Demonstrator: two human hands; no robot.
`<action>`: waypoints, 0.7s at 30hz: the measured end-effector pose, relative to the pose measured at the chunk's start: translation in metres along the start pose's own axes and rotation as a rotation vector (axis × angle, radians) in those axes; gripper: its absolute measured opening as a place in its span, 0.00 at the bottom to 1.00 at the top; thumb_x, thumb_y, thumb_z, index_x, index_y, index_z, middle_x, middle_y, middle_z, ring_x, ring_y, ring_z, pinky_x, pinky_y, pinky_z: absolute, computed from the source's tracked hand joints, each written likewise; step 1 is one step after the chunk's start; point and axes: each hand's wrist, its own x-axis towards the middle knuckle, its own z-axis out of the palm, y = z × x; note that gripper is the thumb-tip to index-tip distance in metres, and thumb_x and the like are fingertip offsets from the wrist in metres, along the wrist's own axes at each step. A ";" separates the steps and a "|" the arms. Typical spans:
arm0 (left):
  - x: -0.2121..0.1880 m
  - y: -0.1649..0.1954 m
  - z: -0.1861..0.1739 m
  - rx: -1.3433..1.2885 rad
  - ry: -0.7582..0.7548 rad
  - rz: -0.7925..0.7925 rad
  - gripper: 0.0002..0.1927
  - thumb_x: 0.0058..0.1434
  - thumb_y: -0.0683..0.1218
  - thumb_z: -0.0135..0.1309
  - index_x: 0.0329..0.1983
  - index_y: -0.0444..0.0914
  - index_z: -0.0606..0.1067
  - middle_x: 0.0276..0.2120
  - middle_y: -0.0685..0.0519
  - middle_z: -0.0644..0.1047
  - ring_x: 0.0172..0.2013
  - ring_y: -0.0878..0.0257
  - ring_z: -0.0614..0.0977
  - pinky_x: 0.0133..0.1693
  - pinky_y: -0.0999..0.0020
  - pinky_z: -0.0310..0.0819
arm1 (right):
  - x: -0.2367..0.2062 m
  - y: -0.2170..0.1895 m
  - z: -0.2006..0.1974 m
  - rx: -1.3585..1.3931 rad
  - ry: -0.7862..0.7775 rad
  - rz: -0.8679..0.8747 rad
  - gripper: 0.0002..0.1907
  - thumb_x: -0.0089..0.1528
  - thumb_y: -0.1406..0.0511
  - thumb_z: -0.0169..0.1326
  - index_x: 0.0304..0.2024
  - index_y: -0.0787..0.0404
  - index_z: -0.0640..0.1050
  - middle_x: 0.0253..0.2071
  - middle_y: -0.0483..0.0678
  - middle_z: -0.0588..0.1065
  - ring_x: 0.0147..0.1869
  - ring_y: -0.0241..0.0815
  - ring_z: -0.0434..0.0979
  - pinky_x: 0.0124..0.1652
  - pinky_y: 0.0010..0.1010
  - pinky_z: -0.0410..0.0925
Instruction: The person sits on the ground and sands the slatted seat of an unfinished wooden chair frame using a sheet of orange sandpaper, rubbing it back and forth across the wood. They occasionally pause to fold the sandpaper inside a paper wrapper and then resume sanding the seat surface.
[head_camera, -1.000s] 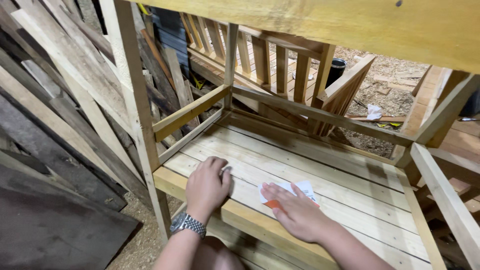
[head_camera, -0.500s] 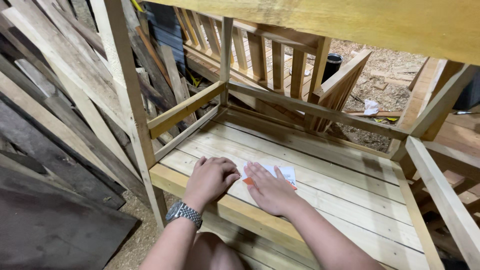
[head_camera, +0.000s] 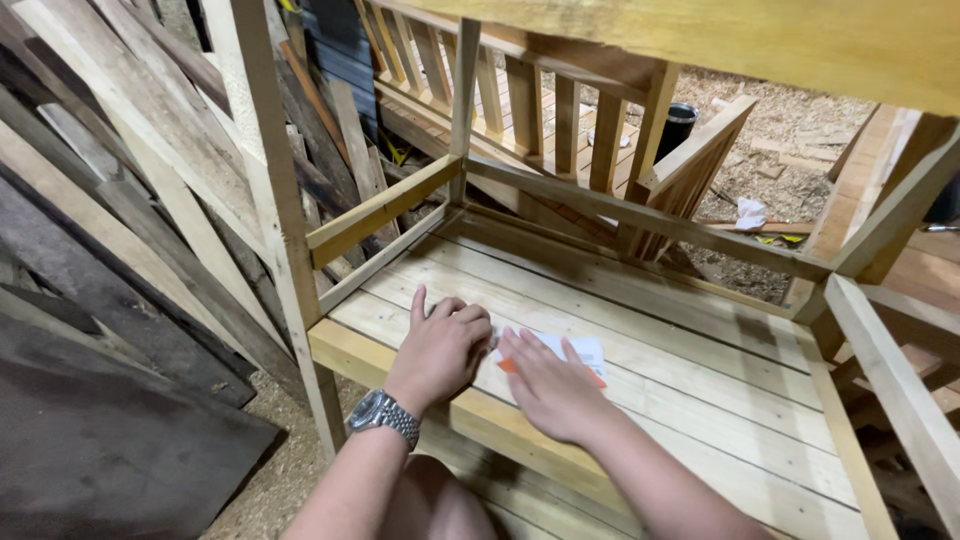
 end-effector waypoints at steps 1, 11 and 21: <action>0.001 0.001 0.000 -0.004 0.010 0.000 0.05 0.61 0.46 0.53 0.37 0.44 0.79 0.42 0.59 0.76 0.54 0.57 0.74 0.68 0.33 0.40 | 0.007 -0.004 0.001 -0.002 0.008 0.028 0.34 0.69 0.54 0.32 0.76 0.54 0.48 0.79 0.45 0.47 0.83 0.41 0.39 0.73 0.52 0.36; -0.001 -0.001 0.003 0.006 0.051 0.020 0.05 0.59 0.44 0.53 0.35 0.44 0.79 0.40 0.58 0.76 0.51 0.56 0.74 0.67 0.33 0.41 | 0.012 -0.012 0.006 0.006 0.014 0.062 0.34 0.69 0.54 0.31 0.75 0.57 0.48 0.79 0.45 0.44 0.82 0.41 0.39 0.73 0.54 0.37; 0.001 -0.004 0.004 0.005 0.047 -0.003 0.04 0.59 0.45 0.53 0.34 0.44 0.79 0.39 0.58 0.76 0.51 0.56 0.75 0.67 0.32 0.41 | 0.013 -0.014 0.009 0.004 0.033 0.055 0.32 0.70 0.55 0.32 0.75 0.57 0.50 0.79 0.46 0.46 0.82 0.43 0.41 0.72 0.57 0.38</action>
